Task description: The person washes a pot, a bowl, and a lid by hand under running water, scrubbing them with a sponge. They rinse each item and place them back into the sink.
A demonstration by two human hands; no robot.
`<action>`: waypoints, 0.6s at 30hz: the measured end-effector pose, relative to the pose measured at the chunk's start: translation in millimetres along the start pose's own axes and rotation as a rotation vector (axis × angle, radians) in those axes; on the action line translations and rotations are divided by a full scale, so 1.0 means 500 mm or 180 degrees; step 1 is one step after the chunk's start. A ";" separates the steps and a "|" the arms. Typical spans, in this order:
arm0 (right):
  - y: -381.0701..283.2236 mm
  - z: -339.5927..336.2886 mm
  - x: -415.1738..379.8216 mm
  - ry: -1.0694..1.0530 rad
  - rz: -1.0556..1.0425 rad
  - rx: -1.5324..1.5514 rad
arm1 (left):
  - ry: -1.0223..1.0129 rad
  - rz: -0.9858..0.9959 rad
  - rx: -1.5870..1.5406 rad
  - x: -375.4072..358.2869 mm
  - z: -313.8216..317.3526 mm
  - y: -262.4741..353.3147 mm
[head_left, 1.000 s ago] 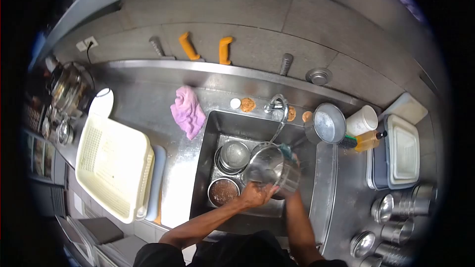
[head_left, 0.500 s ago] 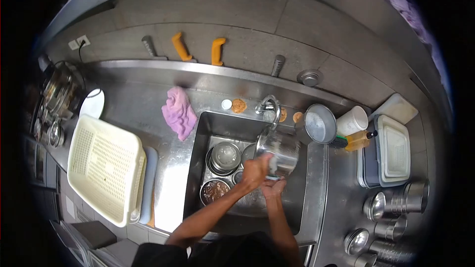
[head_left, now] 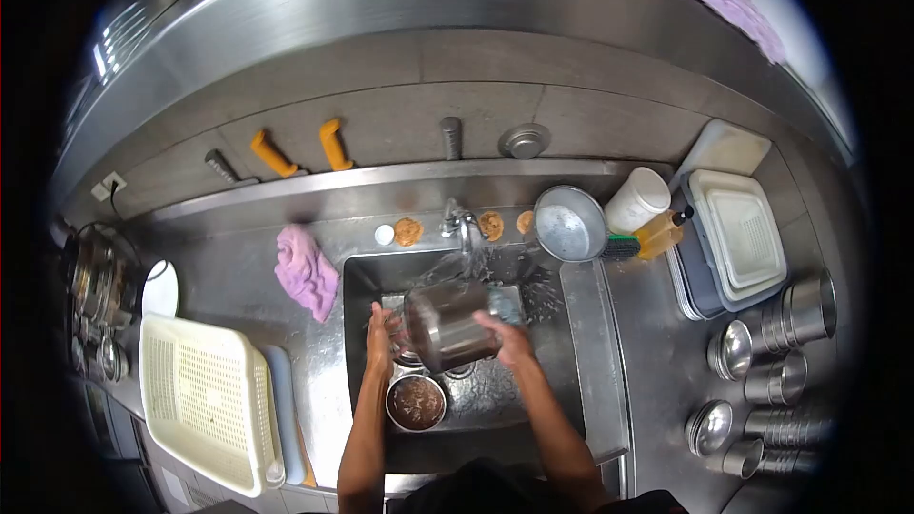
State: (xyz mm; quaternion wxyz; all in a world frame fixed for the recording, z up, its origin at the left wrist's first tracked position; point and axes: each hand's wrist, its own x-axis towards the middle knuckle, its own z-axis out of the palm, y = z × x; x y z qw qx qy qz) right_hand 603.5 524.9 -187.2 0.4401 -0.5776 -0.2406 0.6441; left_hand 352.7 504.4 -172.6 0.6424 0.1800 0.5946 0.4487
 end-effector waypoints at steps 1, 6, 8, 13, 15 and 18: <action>0.007 0.037 -0.007 0.0614 -0.0593 -0.0719 | 0.0312 -0.0219 0.0124 -0.036 0.022 0.013; -0.013 0.090 -0.066 -0.1722 -0.1800 -0.2796 | -0.0809 -0.1124 -0.0890 -0.026 0.064 -0.041; -0.059 0.090 -0.073 -0.2402 -0.0806 -0.2923 | -0.0467 -0.0945 -0.0505 -0.042 0.078 -0.043; -0.044 0.071 -0.045 -0.2093 -0.0857 -0.2787 | -0.0361 -0.0620 -0.0368 -0.010 0.063 -0.107; -0.090 0.046 -0.041 -0.1425 -0.2093 -0.3321 | -0.0455 -0.0482 -0.0511 0.007 0.049 -0.119; -0.265 -0.003 -0.049 -0.0023 -0.3060 -0.2790 | -0.0668 -0.0223 -0.0589 0.006 0.031 -0.132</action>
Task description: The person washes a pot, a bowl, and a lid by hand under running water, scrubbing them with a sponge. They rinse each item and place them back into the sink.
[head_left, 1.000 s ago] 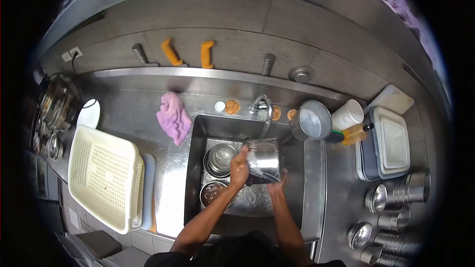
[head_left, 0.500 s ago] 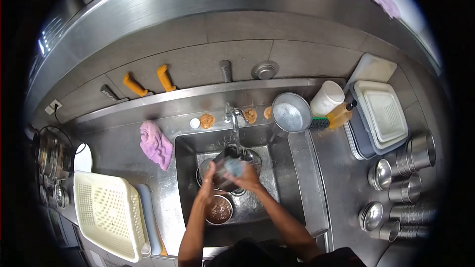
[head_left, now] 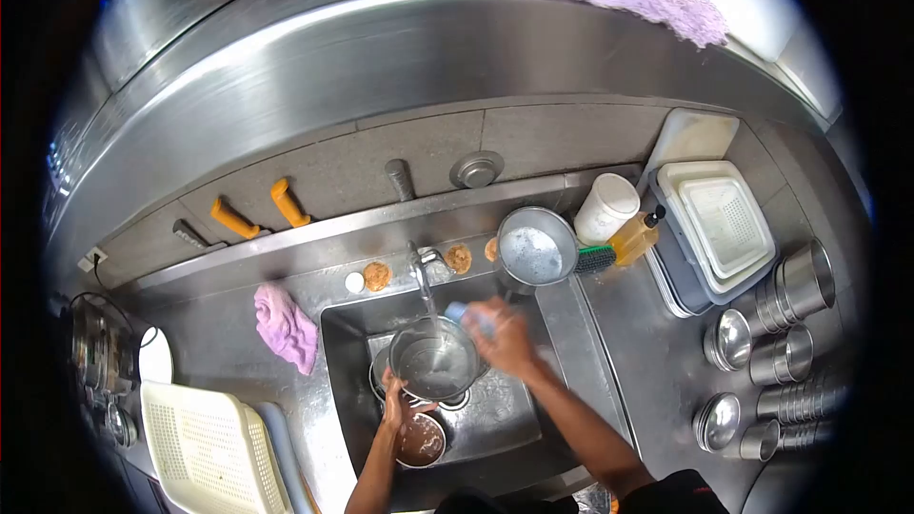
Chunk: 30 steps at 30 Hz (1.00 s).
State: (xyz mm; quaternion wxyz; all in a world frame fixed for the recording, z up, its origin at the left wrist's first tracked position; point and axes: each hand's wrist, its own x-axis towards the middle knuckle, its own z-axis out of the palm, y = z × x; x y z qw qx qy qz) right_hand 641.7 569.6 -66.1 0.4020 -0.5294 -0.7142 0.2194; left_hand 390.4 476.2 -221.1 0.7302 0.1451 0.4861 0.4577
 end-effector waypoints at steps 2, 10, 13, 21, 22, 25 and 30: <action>0.028 -0.066 0.074 0.0722 -0.0211 -0.0329 | -0.0012 0.0233 0.0370 -0.014 0.001 -0.001; 0.361 -0.023 0.232 -0.2359 0.1623 -0.2167 | 0.0188 0.0373 0.0173 -0.015 -0.056 -0.035; 0.434 0.010 0.221 -0.2572 0.1604 -0.2203 | 0.0484 0.0110 -0.0348 -0.004 -0.109 -0.079; 0.344 -0.063 0.259 -0.0888 0.1194 -0.2069 | 0.0463 0.0290 -0.0073 0.049 -0.105 -0.087; 0.297 -0.082 0.258 -0.0224 0.1083 -0.1743 | 0.0391 0.0382 0.0023 0.061 -0.096 -0.080; 0.163 -0.089 0.201 0.0782 0.0221 -0.1149 | 0.0543 0.0380 0.0648 0.024 0.061 0.034; 0.026 0.072 0.026 -0.1198 -0.0860 -0.0628 | 0.0337 0.0328 0.0876 0.061 0.154 0.039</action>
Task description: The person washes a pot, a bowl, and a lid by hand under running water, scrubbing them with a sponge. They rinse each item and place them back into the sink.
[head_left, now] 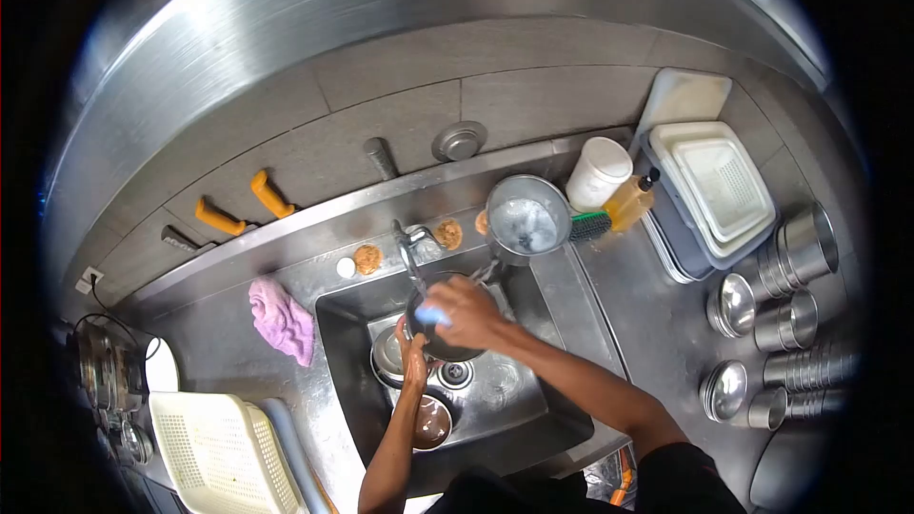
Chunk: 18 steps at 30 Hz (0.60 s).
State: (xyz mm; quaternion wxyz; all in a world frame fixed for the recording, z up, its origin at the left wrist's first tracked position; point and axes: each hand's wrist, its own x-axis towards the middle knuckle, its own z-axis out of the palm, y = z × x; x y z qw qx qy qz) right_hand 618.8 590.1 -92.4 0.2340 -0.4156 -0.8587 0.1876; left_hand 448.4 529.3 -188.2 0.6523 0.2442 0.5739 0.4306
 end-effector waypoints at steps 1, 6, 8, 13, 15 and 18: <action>0.006 0.062 -0.006 -0.0012 -0.0301 -0.0274 | -0.0121 -0.0053 0.0182 -0.005 0.011 0.002; 0.119 0.168 -0.022 0.0171 -0.0661 -0.1174 | 0.0316 0.0434 -0.0309 -0.074 0.048 0.027; 0.070 0.138 -0.048 -0.0614 -0.0189 -0.1386 | 0.0461 0.0776 -0.0069 -0.021 0.013 -0.026; 0.037 0.207 -0.123 -0.1689 0.1242 -0.0114 | 0.0193 0.1295 0.0418 -0.022 0.015 -0.088; 0.032 0.236 -0.108 -0.0510 0.3050 0.2369 | 0.0082 0.1155 0.0025 -0.014 0.020 -0.132; 0.062 0.250 -0.052 0.1119 0.2296 0.1558 | 0.0071 0.0946 -0.0416 -0.035 0.026 -0.144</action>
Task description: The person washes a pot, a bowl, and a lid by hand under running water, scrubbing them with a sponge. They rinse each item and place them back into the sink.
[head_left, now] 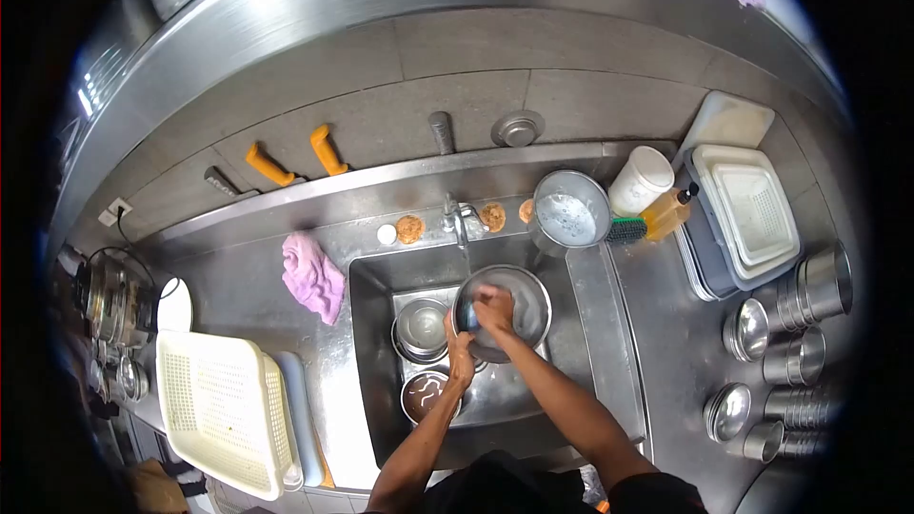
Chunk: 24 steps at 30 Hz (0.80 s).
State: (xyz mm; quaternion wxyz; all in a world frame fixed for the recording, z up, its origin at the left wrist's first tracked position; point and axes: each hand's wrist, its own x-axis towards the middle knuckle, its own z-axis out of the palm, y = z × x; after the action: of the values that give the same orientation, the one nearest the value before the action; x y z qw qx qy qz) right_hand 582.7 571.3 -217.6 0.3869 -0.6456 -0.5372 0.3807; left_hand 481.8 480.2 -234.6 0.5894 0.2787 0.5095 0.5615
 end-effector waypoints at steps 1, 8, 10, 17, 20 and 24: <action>-0.012 0.005 0.022 0.0777 -0.1489 -0.0848 | 0.0101 -0.0026 -0.0053 -0.003 0.005 0.012; -0.106 -0.043 0.012 -0.0502 -0.0853 -0.0425 | 0.0386 0.1516 0.0081 0.031 0.003 0.037; -0.093 0.008 -0.040 -0.1173 0.0299 0.0744 | 0.0693 0.1415 0.1013 0.040 0.004 0.065; -0.053 0.055 -0.068 -0.2078 -0.1830 -0.0791 | 0.0611 0.1484 0.1547 -0.045 -0.100 0.218; -0.012 0.047 -0.036 -0.1634 -0.3084 -0.1771 | 0.0882 0.1470 0.1800 -0.057 -0.086 0.198; -0.383 0.168 -0.041 -0.1853 -0.3198 -0.1560 | 0.1217 0.1263 0.1724 -0.063 -0.099 0.187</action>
State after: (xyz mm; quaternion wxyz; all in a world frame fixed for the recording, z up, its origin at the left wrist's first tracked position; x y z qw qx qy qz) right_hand 427.4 582.5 -76.6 0.1973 -0.2543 -0.9298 0.1785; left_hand 406.1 458.6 -157.4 0.2687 0.4077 0.6762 0.5516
